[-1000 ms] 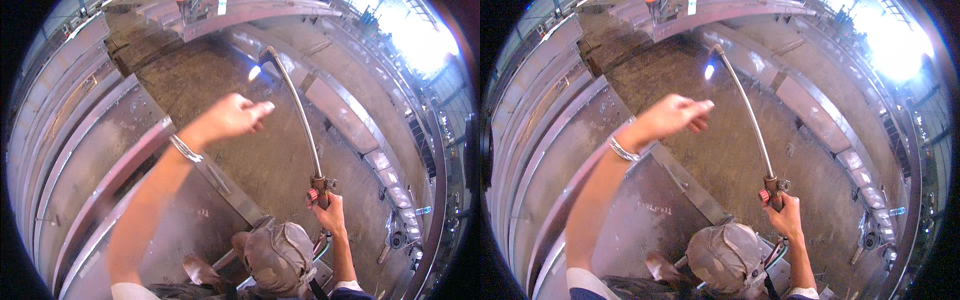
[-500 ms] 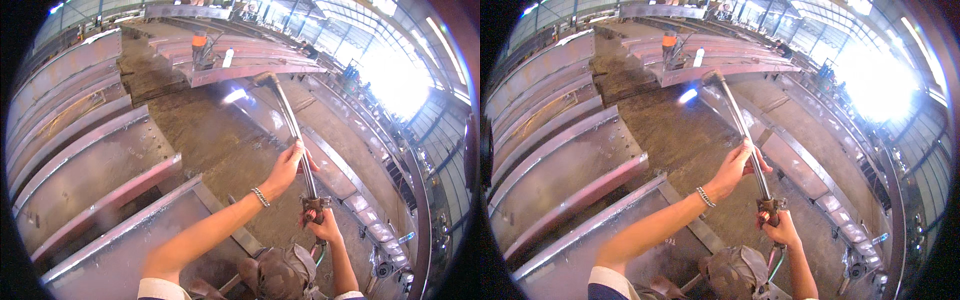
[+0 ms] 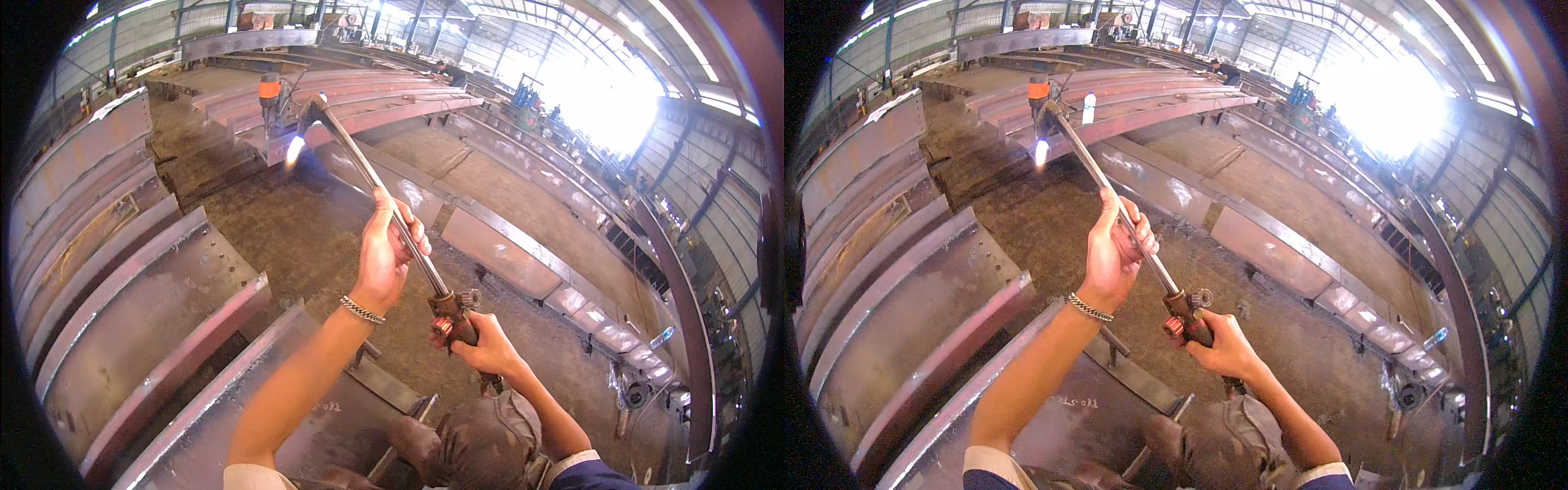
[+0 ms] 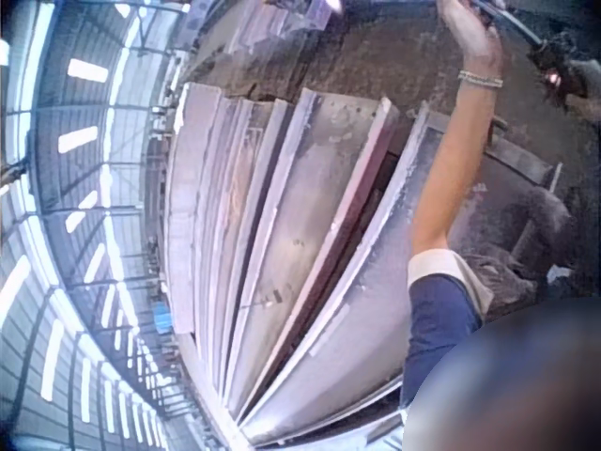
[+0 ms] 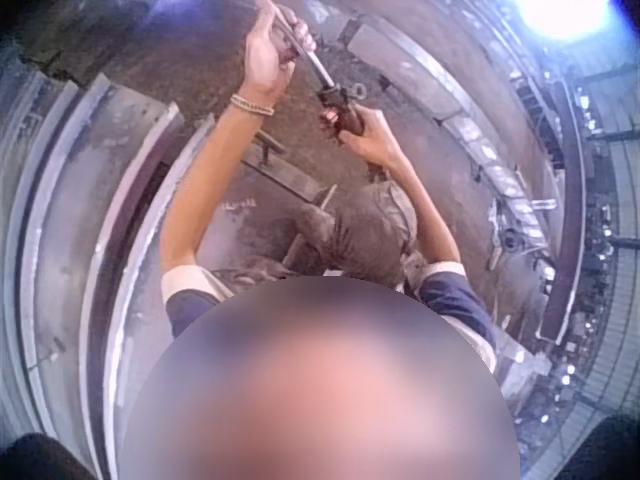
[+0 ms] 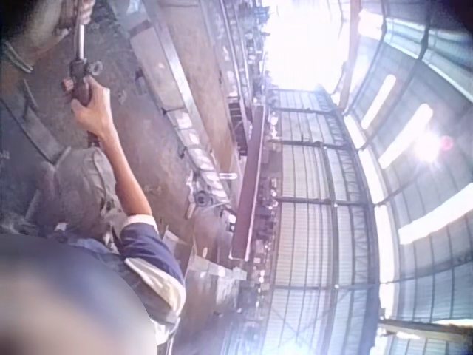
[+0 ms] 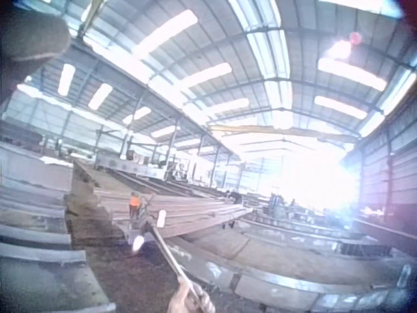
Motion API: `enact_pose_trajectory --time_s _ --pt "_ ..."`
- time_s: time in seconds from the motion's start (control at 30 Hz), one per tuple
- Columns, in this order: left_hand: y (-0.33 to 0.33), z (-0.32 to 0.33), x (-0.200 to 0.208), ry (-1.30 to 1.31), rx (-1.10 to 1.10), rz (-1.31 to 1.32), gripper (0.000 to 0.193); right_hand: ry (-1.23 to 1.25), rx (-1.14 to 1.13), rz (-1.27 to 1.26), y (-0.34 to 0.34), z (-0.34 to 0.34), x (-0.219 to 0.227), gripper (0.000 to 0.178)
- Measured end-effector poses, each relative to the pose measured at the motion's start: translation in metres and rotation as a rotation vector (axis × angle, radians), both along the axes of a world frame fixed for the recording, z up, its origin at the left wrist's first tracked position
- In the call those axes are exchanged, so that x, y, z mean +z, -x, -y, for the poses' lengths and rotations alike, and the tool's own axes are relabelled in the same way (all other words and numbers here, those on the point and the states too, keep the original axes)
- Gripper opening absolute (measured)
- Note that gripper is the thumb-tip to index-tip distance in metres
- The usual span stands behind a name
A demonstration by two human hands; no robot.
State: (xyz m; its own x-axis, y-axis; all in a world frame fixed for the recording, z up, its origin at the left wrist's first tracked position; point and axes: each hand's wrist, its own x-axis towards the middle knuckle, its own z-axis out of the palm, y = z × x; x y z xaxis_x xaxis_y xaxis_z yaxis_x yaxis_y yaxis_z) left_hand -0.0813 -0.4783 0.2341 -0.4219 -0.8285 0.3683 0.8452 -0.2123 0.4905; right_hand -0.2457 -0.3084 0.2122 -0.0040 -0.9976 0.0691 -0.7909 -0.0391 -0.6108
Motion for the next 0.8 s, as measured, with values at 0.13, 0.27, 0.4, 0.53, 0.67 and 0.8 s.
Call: enact_pose_trajectory --time_s 0.13,0.27,0.4,0.53,0.67,0.8 --pt "0.005 -0.008 0.004 -0.077 -0.077 -0.006 0.051 -0.156 -0.040 -0.124 -0.003 -0.004 0.028 0.059" --pt "0.020 -0.020 0.007 -0.140 0.099 0.095 0.052 0.125 0.073 0.355 -0.005 -0.007 0.058 0.071" --pt "0.027 -0.027 0.006 -0.152 0.225 0.129 0.052 0.128 -0.152 0.240 -0.028 0.000 0.055 0.040" --pt "0.028 -0.025 0.004 -0.193 0.283 0.153 0.052 0.566 0.034 -0.227 -0.035 0.003 0.049 0.032" --pt "0.027 -0.022 0.001 -0.208 0.288 0.193 0.051 0.442 0.019 -0.055 -0.033 0.004 0.043 0.029" --pt "0.025 -0.019 -0.002 -0.247 0.307 0.201 0.050 0.430 0.063 -0.165 -0.030 0.005 0.045 0.027"
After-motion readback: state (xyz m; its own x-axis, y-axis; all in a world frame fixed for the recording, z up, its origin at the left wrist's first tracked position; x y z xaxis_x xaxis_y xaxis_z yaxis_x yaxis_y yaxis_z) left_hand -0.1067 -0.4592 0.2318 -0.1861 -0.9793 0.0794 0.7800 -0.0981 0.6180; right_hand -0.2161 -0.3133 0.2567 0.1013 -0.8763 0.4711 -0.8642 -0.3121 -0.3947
